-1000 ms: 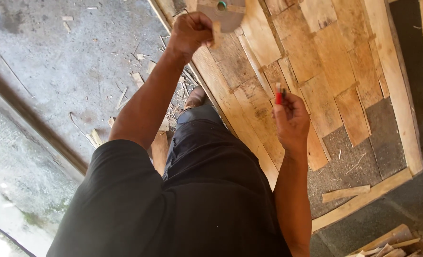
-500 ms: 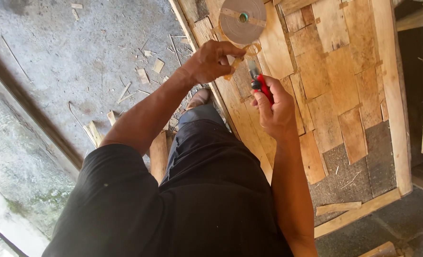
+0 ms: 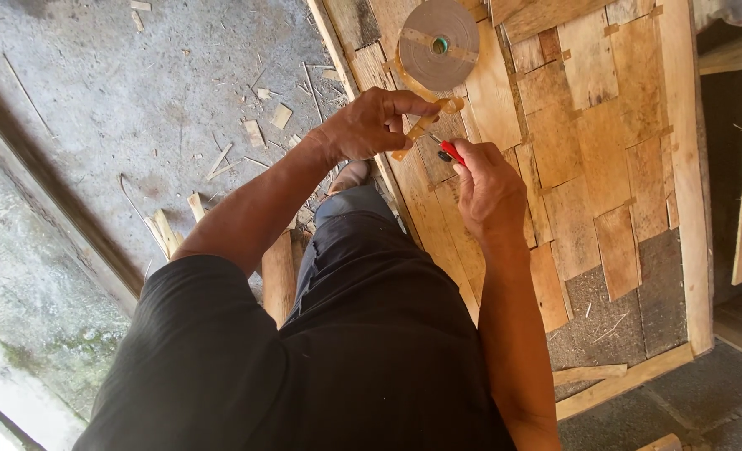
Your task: The recorder is fitting and gluing thin wooden slats onto a larger wooden surface, trimming pieces as needed with a utility knife.
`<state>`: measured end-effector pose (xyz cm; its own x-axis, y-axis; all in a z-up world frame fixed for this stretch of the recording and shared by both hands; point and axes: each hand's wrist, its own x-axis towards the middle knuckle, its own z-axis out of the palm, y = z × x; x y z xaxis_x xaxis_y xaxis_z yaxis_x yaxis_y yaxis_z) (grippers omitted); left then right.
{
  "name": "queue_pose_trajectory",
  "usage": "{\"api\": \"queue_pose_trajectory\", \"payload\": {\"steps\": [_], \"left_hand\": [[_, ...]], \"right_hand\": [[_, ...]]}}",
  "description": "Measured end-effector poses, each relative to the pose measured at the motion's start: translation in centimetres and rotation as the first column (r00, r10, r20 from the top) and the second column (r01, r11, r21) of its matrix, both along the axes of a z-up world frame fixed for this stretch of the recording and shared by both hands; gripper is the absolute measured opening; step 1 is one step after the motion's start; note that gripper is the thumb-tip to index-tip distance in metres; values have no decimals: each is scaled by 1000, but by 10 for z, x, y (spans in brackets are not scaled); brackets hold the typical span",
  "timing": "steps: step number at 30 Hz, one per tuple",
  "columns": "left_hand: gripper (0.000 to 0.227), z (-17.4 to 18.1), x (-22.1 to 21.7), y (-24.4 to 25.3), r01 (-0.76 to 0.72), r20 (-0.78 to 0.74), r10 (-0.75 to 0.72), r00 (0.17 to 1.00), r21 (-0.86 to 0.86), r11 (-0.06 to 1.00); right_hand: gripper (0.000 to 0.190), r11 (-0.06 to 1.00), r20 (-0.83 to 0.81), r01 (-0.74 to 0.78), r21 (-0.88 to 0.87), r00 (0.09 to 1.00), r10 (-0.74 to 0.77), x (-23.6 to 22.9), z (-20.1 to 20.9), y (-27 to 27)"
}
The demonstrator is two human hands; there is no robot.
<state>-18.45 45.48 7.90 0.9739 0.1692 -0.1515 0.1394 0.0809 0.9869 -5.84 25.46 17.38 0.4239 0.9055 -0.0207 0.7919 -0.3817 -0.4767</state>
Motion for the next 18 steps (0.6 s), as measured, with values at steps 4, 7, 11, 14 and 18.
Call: {"api": "queue_pose_trajectory", "payload": {"steps": [4,7,11,14,18], "left_hand": [[57,-9,2,2,3,70,-6,998,51,999],[57,-5,3,5,15,30,-16,999,24,1000],[58,-7,6,4,12,6,-12,1000,1,1000],[59,-6,7,4,7,-14,-7,1000,35,999],[58,-6,9,4,12,-24,-11,1000,51,999]], "right_hand": [[28,998,58,-16,-54,998,20,3,-4,3],[29,998,81,-18,-53,996,22,4,-5,5],[31,997,98,-32,-76,994,40,7,-10,5],[31,995,101,-36,-88,994,45,8,-13,6],[31,994,137,-33,-108,989,48,8,-16,7]]}}
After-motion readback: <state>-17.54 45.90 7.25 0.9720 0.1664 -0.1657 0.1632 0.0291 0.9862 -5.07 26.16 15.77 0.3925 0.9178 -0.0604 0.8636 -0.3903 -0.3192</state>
